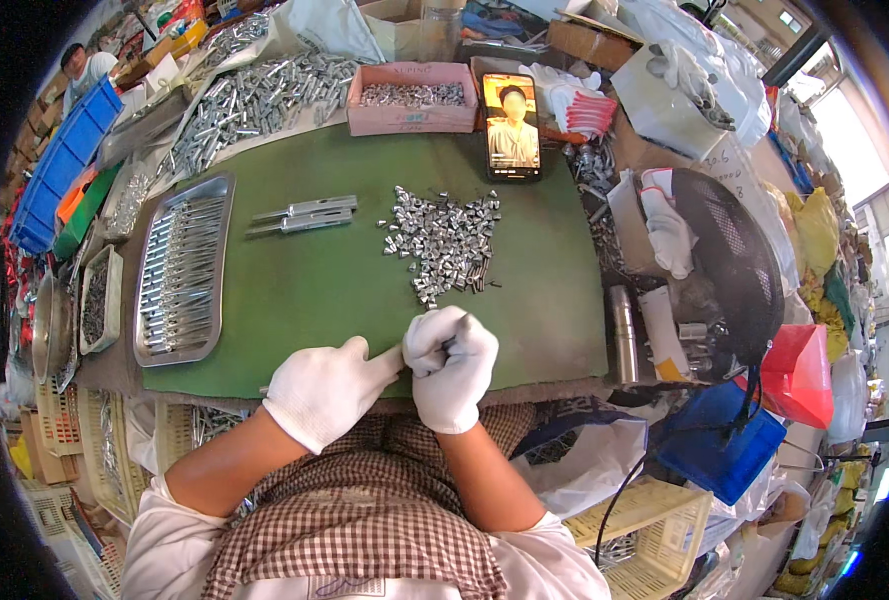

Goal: The person assembles metal tubes by inserting small metal components into their ends by hand, then gathers the assembled tubes together and inserts long metal rods into them.

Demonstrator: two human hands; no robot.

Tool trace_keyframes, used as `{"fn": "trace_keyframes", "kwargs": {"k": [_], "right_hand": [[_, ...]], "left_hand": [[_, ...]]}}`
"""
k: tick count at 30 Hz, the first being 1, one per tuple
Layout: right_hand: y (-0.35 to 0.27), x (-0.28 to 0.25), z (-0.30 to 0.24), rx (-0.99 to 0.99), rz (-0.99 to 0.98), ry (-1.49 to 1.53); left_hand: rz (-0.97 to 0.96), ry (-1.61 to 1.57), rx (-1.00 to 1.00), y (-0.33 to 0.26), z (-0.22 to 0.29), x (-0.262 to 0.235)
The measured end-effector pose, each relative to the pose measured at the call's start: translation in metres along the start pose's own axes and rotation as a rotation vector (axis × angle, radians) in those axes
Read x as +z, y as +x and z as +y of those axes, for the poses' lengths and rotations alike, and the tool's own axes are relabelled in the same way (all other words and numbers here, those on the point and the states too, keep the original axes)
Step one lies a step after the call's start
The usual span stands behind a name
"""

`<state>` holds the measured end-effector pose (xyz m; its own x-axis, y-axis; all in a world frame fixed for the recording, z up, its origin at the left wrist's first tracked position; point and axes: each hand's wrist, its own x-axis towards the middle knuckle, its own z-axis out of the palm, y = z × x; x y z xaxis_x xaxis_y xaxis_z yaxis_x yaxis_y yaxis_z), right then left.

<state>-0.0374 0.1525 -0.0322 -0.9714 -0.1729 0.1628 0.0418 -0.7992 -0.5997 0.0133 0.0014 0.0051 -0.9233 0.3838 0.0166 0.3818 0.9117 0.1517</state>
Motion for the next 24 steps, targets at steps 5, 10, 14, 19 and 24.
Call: {"fn": "trace_keyframes", "kwargs": {"k": [5,10,14,19,24], "right_hand": [[-0.008,0.002,0.003,-0.092,-0.007,-0.320],[-0.011,0.001,0.004,-0.212,0.075,-0.313],[-0.001,-0.006,-0.002,-0.113,0.046,0.008],[-0.013,-0.005,-0.029,-0.006,0.072,-0.881],[-0.032,-0.003,-0.042,-0.225,-0.249,-1.712]], "left_hand": [[0.030,0.009,0.032,0.002,0.001,-0.002],[0.009,0.186,0.039,0.011,0.021,-0.007],[0.127,0.071,0.057,0.010,0.006,0.016],[0.100,-0.038,-0.011,0.007,0.004,0.016],[0.096,-0.051,-0.015,0.004,0.003,0.016]]}}
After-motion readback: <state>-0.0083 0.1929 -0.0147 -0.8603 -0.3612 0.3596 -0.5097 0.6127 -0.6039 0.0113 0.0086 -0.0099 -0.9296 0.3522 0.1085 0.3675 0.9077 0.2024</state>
